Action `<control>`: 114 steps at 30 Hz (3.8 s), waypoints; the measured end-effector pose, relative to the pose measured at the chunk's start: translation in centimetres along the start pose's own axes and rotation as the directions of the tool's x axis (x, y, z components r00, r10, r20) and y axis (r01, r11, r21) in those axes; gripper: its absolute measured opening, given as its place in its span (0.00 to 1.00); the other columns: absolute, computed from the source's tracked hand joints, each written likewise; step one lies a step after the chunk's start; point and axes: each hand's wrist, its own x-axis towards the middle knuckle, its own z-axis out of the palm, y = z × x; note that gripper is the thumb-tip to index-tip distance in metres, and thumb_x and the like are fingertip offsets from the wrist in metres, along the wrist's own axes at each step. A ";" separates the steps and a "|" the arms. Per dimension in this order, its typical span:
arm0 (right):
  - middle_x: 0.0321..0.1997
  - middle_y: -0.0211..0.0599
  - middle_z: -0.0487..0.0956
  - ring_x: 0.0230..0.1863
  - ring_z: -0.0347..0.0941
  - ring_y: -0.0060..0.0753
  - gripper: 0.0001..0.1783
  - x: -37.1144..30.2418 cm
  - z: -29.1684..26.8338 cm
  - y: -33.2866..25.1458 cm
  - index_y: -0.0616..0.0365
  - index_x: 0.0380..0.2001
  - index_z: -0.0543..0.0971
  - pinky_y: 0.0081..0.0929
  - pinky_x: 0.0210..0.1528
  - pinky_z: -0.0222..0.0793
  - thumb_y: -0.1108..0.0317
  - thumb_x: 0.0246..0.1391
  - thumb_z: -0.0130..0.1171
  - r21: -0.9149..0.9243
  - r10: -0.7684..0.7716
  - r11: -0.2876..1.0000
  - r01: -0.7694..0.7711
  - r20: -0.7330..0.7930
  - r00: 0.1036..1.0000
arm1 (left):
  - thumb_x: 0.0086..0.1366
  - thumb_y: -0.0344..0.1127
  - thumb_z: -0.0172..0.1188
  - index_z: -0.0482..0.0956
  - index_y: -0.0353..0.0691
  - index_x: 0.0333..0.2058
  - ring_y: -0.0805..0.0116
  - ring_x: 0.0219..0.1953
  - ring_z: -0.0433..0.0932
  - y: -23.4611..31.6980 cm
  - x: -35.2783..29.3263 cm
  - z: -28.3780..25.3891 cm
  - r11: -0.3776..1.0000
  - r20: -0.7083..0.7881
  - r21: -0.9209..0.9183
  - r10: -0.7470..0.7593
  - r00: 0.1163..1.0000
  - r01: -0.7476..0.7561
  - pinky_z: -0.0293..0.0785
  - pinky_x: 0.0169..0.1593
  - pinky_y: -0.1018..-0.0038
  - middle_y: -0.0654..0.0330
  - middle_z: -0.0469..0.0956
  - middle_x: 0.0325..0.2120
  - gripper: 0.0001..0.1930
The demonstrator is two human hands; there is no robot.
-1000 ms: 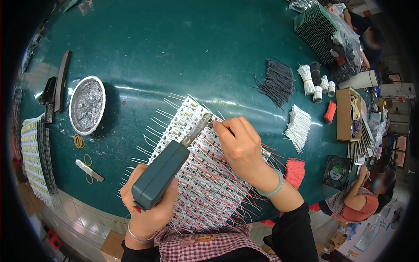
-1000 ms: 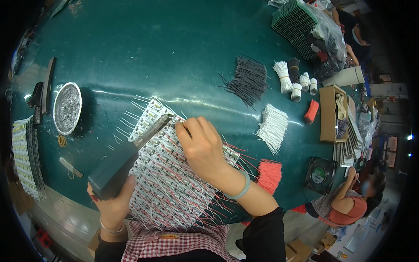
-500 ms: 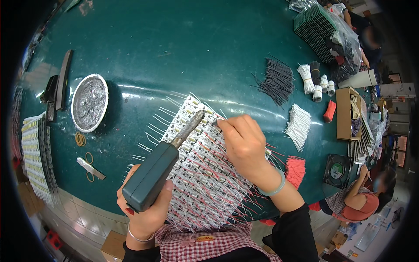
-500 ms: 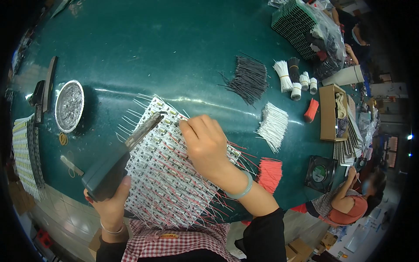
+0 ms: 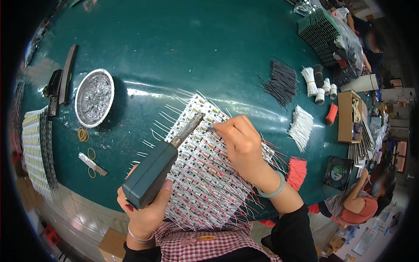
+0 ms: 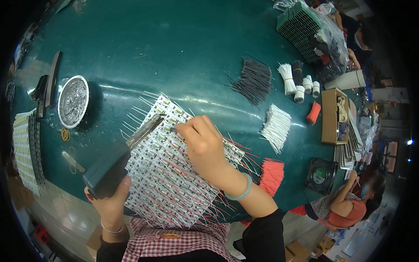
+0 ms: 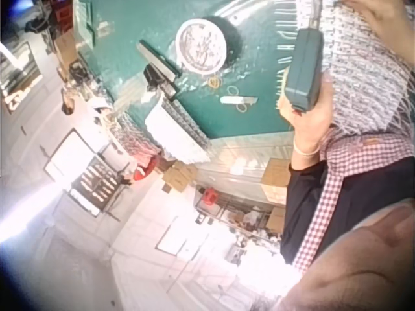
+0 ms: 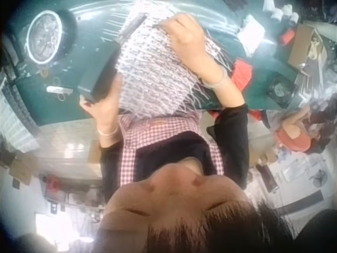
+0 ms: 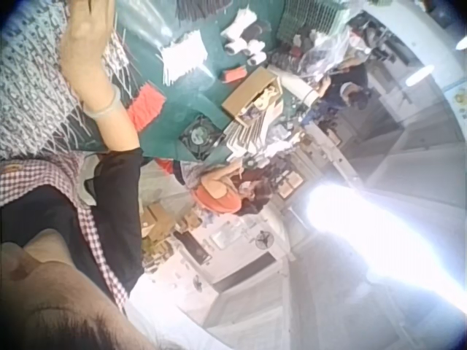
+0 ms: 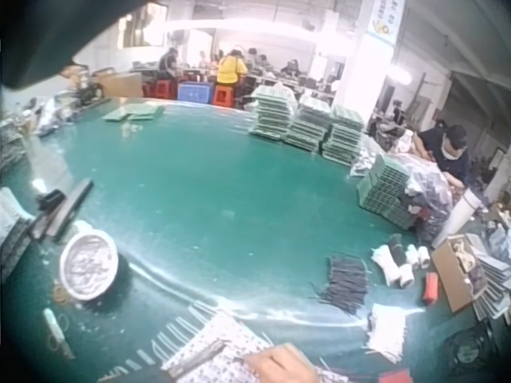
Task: The person uses a soldering iron to attach small wires to a large LED circuit board. They repeatedly pick up individual wires from piles on the table, place them onto specific points on the board, and apply heat with the soldering iron to secure them.
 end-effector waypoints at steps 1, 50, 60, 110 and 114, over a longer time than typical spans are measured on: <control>0.30 0.37 0.72 0.33 0.71 0.39 0.16 0.1 0.0 -0.1 0.63 0.35 0.81 0.34 0.34 0.69 0.85 0.38 0.58 -0.011 0.006 1.000 -0.006 0.020 1.000 | 0.47 0.24 0.75 0.81 0.33 0.42 0.74 0.35 0.79 0.0 0.0 -0.1 1.000 0.001 -0.008 -0.002 1.000 0.002 0.74 0.43 0.77 0.62 0.82 0.35 0.21; 0.30 0.37 0.74 0.32 0.71 0.38 0.16 -0.3 -0.6 -0.7 0.65 0.37 0.82 0.32 0.32 0.69 0.85 0.39 0.62 -0.165 -0.041 0.985 0.051 0.063 0.997 | 0.49 0.23 0.68 0.81 0.31 0.31 0.68 0.26 0.77 -0.6 0.7 1.4 0.992 0.086 -0.014 0.127 0.988 -0.126 0.72 0.31 0.74 0.55 0.78 0.27 0.09; 0.32 0.37 0.72 0.33 0.69 0.38 0.16 -0.5 -0.3 -0.2 0.65 0.37 0.79 0.31 0.30 0.67 0.77 0.40 0.59 -0.197 -0.102 0.974 0.115 0.071 0.992 | 0.49 0.23 0.68 0.80 0.31 0.29 0.67 0.24 0.76 0.0 1.0 1.5 0.976 0.104 0.054 0.207 0.973 -0.213 0.71 0.30 0.75 0.56 0.77 0.24 0.07; 0.32 0.38 0.70 0.34 0.68 0.38 0.15 0.3 -0.3 -1.1 0.67 0.36 0.78 0.31 0.30 0.68 0.80 0.39 0.60 -0.210 -0.086 0.972 0.104 0.095 0.992 | 0.58 0.21 0.61 0.75 0.23 0.50 0.79 0.19 0.68 1.0 3.5 -6.1 0.973 -0.554 0.090 0.227 0.801 -0.214 0.61 0.22 0.84 0.50 0.81 0.43 0.19; 0.32 0.39 0.70 0.34 0.69 0.38 0.14 0.1 -0.5 -0.9 0.66 0.35 0.78 0.31 0.30 0.68 0.80 0.39 0.60 -0.214 -0.075 0.972 0.094 0.096 0.993 | 0.56 0.19 0.63 0.75 0.25 0.49 0.79 0.19 0.69 -0.8 4.1 -6.1 0.988 -0.467 0.009 0.141 0.873 -0.155 0.62 0.20 0.83 0.50 0.82 0.39 0.20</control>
